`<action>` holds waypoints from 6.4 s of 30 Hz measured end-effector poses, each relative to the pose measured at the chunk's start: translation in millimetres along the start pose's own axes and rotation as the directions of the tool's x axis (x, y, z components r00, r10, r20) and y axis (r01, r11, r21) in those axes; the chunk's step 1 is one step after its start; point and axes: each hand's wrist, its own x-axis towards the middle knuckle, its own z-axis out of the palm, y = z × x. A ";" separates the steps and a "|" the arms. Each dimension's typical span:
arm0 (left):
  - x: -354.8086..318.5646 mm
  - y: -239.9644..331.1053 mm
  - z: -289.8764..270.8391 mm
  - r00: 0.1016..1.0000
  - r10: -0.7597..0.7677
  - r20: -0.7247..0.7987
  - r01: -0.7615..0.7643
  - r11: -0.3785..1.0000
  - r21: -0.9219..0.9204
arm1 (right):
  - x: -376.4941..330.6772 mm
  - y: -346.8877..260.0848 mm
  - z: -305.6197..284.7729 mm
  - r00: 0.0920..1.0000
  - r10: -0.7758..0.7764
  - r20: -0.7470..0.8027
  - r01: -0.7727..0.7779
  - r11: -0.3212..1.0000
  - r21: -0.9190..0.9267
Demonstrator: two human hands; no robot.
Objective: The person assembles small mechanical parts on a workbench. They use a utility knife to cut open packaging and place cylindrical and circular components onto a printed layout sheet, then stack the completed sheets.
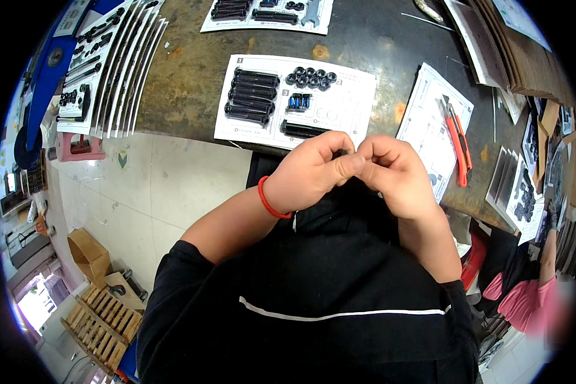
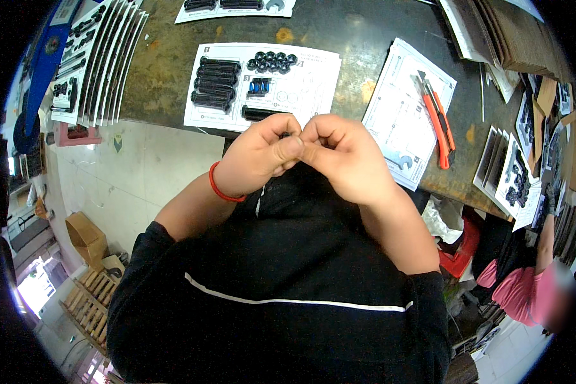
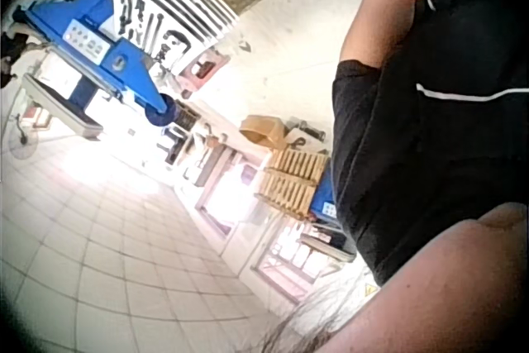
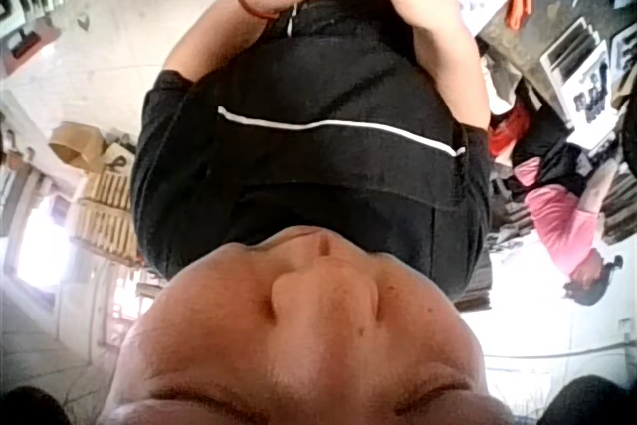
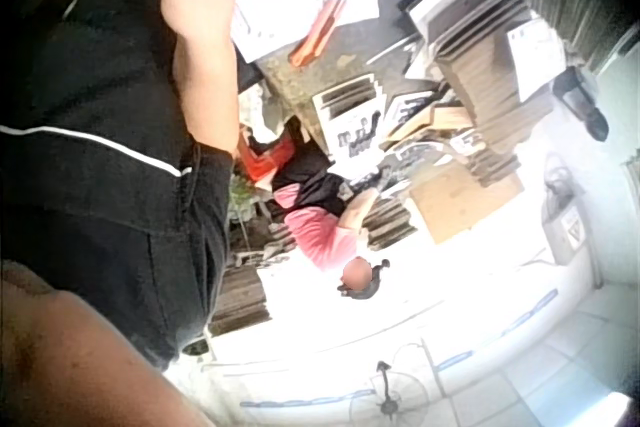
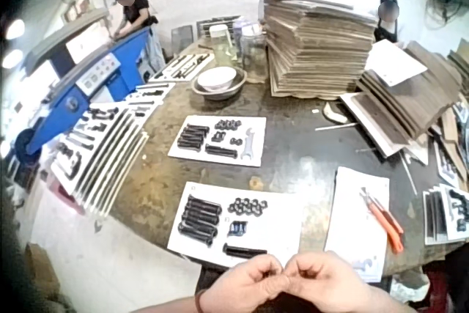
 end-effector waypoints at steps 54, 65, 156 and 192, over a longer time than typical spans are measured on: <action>19.4 -20.6 67.8 0.868 -0.453 0.205 0.445 0.892 0.083 | -311.5 269.8 -311.3 0.006 0.219 -0.976 -0.151 0.965 0.215; 19.9 -22.2 75.7 0.953 -0.302 0.008 0.298 0.944 0.141 | -334.6 299.9 -372.1 -0.236 -0.505 -0.831 -0.831 0.548 -0.097; 72.7 -30.2 55.4 0.960 0.163 0.228 -0.189 -0.221 0.957 | -168.6 65.4 -78.0 0.833 0.134 -0.537 -0.345 0.884 -0.315; 137.8 -41.8 73.7 0.839 0.000 0.545 -0.539 -0.143 0.830 | -179.4 91.2 -75.9 0.806 -0.164 -0.568 -0.284 0.736 -0.615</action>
